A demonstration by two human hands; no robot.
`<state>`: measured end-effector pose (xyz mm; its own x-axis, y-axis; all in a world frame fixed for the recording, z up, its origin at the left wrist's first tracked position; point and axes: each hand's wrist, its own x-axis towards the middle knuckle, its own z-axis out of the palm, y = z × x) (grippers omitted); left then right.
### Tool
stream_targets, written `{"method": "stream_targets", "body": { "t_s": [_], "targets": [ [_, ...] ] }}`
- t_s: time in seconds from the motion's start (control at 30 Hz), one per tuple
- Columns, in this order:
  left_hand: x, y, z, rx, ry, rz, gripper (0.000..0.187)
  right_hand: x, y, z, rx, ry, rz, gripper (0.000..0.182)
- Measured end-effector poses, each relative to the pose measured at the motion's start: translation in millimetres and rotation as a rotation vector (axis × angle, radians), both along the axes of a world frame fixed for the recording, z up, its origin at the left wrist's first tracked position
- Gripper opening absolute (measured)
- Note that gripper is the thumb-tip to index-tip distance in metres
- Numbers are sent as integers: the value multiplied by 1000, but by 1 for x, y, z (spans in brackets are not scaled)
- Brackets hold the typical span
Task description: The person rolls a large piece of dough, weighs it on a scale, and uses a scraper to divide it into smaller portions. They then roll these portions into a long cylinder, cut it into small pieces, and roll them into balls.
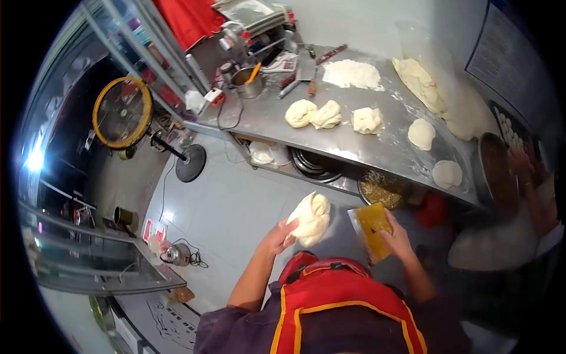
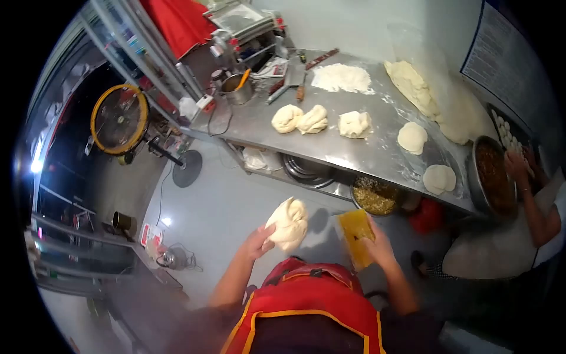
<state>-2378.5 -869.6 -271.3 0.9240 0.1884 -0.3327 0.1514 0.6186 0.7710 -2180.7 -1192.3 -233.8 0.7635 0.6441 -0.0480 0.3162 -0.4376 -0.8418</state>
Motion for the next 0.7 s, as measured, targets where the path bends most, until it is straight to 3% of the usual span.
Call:
{"method": "stream_targets", "body": {
  "t_s": [0.07, 0.2, 0.23, 0.37, 0.43, 0.53, 0.63, 0.67, 0.7],
  "targets": [
    [49, 10, 11, 79, 30, -97, 41, 0, -22, -32, 82, -25, -118, 70],
    [144, 23, 45, 214, -1, -254, 45, -16, -38, -39, 107, 43, -303, 67],
    [247, 34, 45, 300, 34, -256, 43, 67, -31, -47, 88, 75, -334, 67],
    [401, 54, 93, 599, -15, -344, 40, 117, -5, -25, 129, 95, -502, 68],
    [470, 53, 110, 657, -208, -331, 43, 139, 13, -7, 149, 63, -528, 67],
    [564, 55, 108, 1082, -588, -284, 55, 179, 43, 26, 128, 48, -583, 65],
    [612, 39, 96, 1658, -517, -345, 54, 206, 62, 38, 188, 60, -651, 64],
    [631, 35, 91, 1766, -354, -536, 49, 211, 67, 41, 227, 92, -677, 64],
    [648, 36, 76, 1825, -331, -504, 53, 218, 70, 44, 268, 119, -700, 64]
  ]
}}
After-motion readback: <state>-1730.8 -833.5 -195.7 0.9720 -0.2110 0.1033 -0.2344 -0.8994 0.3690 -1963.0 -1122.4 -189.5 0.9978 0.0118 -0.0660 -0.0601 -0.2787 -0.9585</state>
